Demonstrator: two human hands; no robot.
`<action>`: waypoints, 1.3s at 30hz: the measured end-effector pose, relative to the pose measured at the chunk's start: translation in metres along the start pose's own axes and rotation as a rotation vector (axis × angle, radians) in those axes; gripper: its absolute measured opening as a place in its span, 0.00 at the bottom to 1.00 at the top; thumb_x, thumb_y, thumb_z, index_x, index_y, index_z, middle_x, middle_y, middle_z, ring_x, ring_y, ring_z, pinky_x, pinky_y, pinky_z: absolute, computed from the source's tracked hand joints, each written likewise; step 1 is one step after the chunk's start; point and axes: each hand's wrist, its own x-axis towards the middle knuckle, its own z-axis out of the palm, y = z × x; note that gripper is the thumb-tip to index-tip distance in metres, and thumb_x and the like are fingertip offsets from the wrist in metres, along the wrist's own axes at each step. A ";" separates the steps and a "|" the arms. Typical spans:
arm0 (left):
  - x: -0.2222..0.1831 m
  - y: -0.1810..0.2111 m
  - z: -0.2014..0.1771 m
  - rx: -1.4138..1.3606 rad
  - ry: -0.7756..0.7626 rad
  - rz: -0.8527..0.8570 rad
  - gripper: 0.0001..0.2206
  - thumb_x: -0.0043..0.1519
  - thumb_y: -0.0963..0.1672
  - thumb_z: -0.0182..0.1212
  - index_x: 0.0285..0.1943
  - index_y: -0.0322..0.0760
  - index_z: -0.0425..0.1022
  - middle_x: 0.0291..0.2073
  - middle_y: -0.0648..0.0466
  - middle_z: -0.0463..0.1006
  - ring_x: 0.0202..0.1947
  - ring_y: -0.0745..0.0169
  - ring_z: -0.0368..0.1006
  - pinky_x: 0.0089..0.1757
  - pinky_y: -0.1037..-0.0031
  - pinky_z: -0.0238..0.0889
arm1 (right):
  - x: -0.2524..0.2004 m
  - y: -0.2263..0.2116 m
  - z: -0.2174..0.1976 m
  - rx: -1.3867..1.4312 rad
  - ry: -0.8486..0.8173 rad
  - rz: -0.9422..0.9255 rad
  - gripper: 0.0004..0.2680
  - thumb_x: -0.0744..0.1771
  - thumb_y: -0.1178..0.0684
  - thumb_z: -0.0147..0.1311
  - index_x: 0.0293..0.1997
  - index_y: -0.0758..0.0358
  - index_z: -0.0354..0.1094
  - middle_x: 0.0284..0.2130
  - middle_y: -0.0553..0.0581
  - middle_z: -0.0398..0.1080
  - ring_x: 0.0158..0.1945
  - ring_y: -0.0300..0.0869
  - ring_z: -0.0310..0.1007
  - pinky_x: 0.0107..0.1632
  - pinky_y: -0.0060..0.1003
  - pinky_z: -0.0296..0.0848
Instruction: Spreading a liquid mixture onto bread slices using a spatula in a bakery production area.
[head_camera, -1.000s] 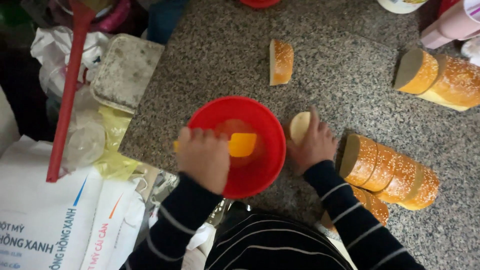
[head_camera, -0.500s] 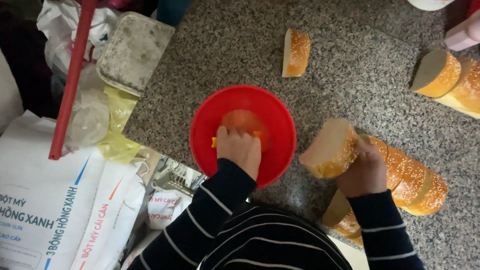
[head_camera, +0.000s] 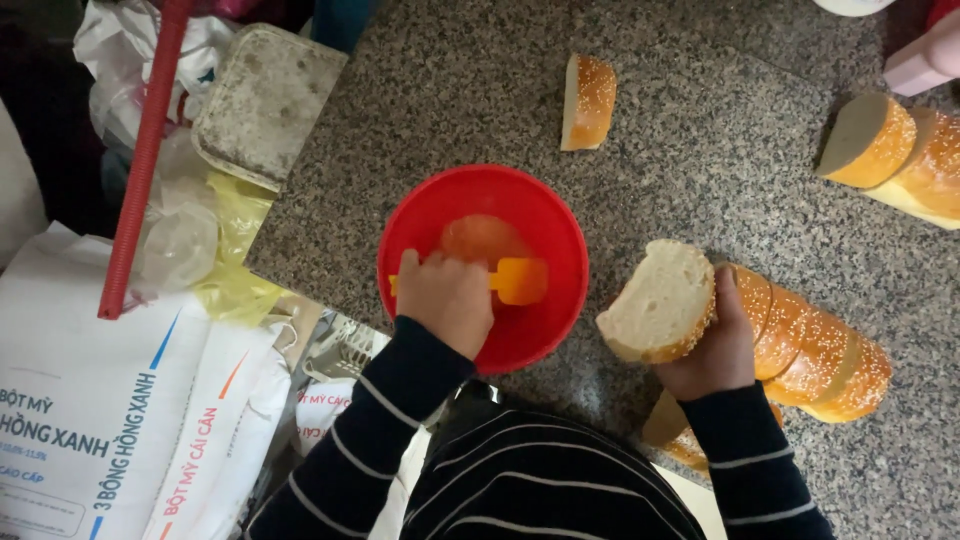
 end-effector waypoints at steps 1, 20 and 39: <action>0.001 -0.005 0.002 -0.009 0.036 0.024 0.09 0.64 0.44 0.55 0.35 0.49 0.81 0.31 0.55 0.82 0.39 0.47 0.78 0.52 0.54 0.53 | 0.000 0.000 0.000 -0.006 -0.006 0.006 0.26 0.70 0.23 0.49 0.69 0.49 0.75 0.65 0.53 0.79 0.64 0.53 0.82 0.68 0.59 0.78; -0.076 0.013 -0.123 0.146 1.219 0.323 0.06 0.78 0.43 0.71 0.45 0.48 0.84 0.41 0.60 0.83 0.41 0.52 0.74 0.53 0.56 0.55 | -0.021 -0.002 0.049 -0.061 -0.166 -0.061 0.27 0.71 0.31 0.42 0.73 0.58 0.69 0.60 0.65 0.75 0.62 0.58 0.76 0.67 0.55 0.73; -0.060 -0.010 -0.112 -0.373 0.556 0.225 0.15 0.72 0.56 0.63 0.41 0.53 0.89 0.22 0.65 0.81 0.23 0.66 0.74 0.48 0.55 0.60 | -0.030 -0.004 0.043 -0.079 -0.305 -0.124 0.24 0.71 0.34 0.47 0.64 0.64 0.73 0.54 0.71 0.79 0.52 0.64 0.81 0.56 0.60 0.80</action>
